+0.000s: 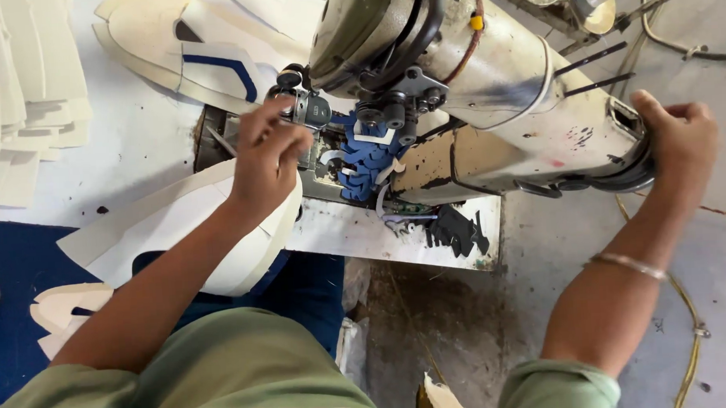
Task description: The person sews white shoe parts using a sewing machine, attaching blue strips to the edges. They repeatedly pick up parts, align them under the needle, sew, and trim excess material with scissors.
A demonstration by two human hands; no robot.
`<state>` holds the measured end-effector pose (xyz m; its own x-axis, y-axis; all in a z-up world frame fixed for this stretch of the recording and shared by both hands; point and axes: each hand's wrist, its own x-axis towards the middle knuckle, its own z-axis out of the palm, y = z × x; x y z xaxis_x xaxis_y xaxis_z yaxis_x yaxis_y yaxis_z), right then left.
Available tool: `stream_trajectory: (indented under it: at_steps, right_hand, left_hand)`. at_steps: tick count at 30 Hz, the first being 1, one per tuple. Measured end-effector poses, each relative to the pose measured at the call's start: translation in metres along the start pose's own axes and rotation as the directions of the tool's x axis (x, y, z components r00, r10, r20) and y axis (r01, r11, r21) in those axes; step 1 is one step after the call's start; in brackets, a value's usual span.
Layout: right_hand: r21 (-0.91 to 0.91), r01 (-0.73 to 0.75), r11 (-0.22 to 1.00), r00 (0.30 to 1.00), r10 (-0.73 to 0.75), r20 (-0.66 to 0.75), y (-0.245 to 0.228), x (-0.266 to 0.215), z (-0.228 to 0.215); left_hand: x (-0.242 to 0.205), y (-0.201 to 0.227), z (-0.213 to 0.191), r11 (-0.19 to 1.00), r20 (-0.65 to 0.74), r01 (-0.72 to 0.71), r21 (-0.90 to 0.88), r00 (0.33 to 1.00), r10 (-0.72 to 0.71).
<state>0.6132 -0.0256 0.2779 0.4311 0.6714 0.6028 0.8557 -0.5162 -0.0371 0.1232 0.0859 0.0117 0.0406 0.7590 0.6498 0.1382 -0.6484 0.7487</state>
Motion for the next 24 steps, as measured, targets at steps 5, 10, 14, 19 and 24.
stream_trajectory:
  at_steps: [5,10,14,19,24]
  right_hand:
    - [0.28,-0.556,0.783,0.81,0.434,0.395,-0.003,0.034,0.01]
    - [0.787,-0.198,0.584,0.858,0.491,-0.149,0.028,-0.05,0.059]
    - [0.782,-0.061,0.62,0.88,0.404,-0.251,0.088,-0.179,0.187]
    - [0.778,-0.486,0.398,0.704,0.706,0.077,0.116,-0.171,0.192]
    - [0.872,-0.09,0.481,0.933,0.347,-0.095,0.066,-0.066,0.074]
  left_hand:
    - [-0.001,-0.012,-0.006,0.952,0.203,0.053,-0.301,0.979,0.009]
    - [0.006,-0.018,-0.012,0.96,0.223,0.106,-0.261,0.974,-0.047]
    - [0.008,-0.018,-0.014,0.994,0.203,0.002,-0.111,0.979,0.021]
    - [0.01,-0.007,-0.017,1.0,0.247,-0.006,-0.019,0.969,0.011]
    - [0.007,0.011,-0.017,0.982,0.205,-0.143,-0.126,0.964,0.167]
